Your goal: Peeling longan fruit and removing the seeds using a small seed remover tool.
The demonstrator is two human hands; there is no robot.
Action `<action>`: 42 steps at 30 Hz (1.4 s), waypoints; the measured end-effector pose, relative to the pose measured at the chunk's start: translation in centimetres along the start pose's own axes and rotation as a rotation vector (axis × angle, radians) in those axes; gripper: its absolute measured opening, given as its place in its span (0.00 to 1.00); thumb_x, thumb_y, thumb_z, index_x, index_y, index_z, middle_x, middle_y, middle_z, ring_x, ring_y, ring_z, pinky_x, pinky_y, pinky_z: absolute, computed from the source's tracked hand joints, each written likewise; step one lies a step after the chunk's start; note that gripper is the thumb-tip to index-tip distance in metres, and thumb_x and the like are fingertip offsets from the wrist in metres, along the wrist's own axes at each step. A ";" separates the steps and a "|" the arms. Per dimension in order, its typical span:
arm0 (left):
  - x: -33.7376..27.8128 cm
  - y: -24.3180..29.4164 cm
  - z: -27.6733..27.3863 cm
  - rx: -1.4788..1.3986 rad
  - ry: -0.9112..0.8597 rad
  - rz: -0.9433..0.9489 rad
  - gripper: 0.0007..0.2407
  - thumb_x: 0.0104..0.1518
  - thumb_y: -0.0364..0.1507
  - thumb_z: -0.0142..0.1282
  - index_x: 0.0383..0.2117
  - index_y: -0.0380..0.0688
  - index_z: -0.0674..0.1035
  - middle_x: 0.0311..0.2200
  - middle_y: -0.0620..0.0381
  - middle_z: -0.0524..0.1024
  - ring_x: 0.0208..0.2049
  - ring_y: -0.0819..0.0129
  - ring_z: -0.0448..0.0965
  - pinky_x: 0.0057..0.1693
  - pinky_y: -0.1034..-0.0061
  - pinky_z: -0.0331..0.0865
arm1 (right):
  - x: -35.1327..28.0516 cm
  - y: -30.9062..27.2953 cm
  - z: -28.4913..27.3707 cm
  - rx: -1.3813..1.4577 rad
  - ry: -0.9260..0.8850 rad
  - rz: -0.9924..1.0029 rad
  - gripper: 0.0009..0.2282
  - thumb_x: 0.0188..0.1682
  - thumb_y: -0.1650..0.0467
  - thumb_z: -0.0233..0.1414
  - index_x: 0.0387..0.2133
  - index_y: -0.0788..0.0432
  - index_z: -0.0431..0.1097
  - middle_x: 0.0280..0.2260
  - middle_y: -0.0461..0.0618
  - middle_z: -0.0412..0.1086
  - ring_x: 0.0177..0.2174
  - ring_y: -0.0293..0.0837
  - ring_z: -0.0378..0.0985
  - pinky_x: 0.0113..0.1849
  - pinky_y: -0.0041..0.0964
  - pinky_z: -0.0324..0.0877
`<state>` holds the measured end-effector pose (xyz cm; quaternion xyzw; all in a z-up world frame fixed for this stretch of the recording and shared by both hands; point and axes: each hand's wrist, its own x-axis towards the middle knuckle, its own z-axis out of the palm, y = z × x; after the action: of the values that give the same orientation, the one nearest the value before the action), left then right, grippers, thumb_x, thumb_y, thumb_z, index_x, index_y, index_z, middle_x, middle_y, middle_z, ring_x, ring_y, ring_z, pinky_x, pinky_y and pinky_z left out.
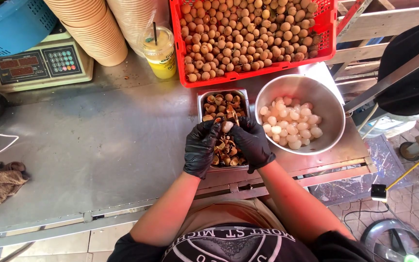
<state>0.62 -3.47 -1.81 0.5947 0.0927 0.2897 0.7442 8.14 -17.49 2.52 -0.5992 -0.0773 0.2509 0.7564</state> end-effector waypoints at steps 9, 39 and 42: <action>0.6 -0.9 -0.2 0.023 -0.007 0.002 0.07 0.60 0.20 0.61 0.43 0.37 0.81 0.38 0.60 0.83 0.39 0.77 0.81 0.48 0.79 0.76 | -0.9 1.3 -0.1 -0.136 0.020 -0.290 0.09 0.54 0.76 0.56 0.46 0.63 0.76 0.35 0.42 0.76 0.33 0.31 0.72 0.34 0.27 0.67; 7.1 5.0 0.5 0.993 -0.283 0.522 0.11 0.54 0.27 0.62 0.44 0.45 0.82 0.44 0.49 0.81 0.45 0.48 0.80 0.51 0.60 0.74 | -10.8 0.2 -13.8 -1.110 -0.339 -0.213 0.18 0.43 0.63 0.60 0.45 0.58 0.76 0.36 0.55 0.78 0.36 0.53 0.82 0.39 0.43 0.75; 6.7 5.8 0.7 0.845 -0.240 0.583 0.11 0.53 0.27 0.63 0.42 0.44 0.80 0.44 0.50 0.81 0.45 0.52 0.81 0.52 0.64 0.76 | -12.3 2.3 -9.7 -1.119 -0.302 -0.277 0.19 0.44 0.64 0.59 0.47 0.59 0.74 0.37 0.57 0.77 0.36 0.55 0.82 0.38 0.46 0.74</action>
<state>4.54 0.26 5.21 0.8729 -0.0538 0.3520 0.3335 0.90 -31.37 -0.03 -0.8487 -0.3820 0.1537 0.3320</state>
